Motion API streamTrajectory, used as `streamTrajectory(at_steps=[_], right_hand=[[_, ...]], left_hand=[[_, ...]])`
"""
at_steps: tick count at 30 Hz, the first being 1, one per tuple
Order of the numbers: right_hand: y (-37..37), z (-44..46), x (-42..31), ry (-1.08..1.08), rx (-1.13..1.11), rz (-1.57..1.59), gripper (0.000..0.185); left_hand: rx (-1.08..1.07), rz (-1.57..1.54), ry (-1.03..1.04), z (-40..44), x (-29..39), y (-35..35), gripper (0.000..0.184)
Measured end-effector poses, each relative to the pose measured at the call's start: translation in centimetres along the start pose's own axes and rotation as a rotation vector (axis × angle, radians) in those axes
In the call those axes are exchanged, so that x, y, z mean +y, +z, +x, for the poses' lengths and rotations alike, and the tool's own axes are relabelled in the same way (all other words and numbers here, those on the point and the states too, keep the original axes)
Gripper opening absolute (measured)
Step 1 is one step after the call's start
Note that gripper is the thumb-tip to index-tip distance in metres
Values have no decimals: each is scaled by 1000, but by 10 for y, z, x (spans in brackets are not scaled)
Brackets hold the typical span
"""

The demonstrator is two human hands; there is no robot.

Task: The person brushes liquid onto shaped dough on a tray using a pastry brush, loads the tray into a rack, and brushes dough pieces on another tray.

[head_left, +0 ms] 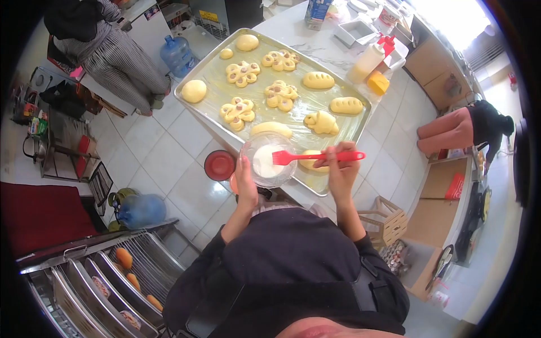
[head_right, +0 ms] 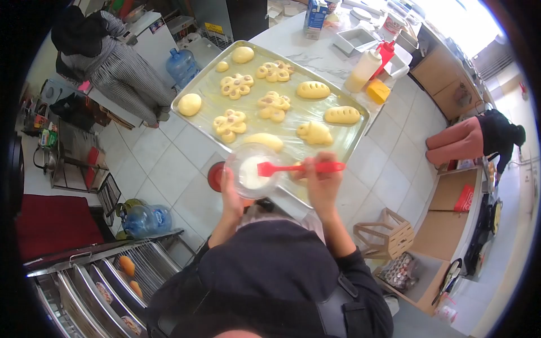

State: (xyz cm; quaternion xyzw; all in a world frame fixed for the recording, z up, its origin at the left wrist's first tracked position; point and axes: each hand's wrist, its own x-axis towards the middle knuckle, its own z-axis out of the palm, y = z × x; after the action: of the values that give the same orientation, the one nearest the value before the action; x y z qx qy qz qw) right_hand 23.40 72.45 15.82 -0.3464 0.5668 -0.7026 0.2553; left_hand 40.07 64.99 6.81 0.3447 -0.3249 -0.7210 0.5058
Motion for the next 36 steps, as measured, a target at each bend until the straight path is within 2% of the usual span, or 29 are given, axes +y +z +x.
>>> streamTrajectory(at_steps=[5,10,14,17,21,24,27,30,33,36], right_hand=[[-66,20,11,30,240,185,11],[-102,-12,48,20,344,-46,12],[-121,-31,42,-38,402,-209,12],[-102,-36,42,-188,372,-156,11],[-86,-53,72,-153,136,-172,11],[-112,-61,75,-100,288,-229,12],[-136,-60,56,-158,467,-252,13],[-136,-64,60,-336,390,-403,13],[-98,-69,45,-516,140,-851,18],[-66,-76,47,-552,7,-629,19]], left_hand=[[81,-26,27,-6,6,10,50],[137,84,83,0,13,-8,51],[190,21,69,3,21,-14,51],[200,30,53,7,27,-12,51],[175,59,56,20,26,-11,52],[143,72,59,28,27,-5,53],[105,52,43,35,29,3,54],[75,31,13,41,27,10,54],[61,57,-7,46,23,13,54],[57,69,-22,48,26,21,53]])
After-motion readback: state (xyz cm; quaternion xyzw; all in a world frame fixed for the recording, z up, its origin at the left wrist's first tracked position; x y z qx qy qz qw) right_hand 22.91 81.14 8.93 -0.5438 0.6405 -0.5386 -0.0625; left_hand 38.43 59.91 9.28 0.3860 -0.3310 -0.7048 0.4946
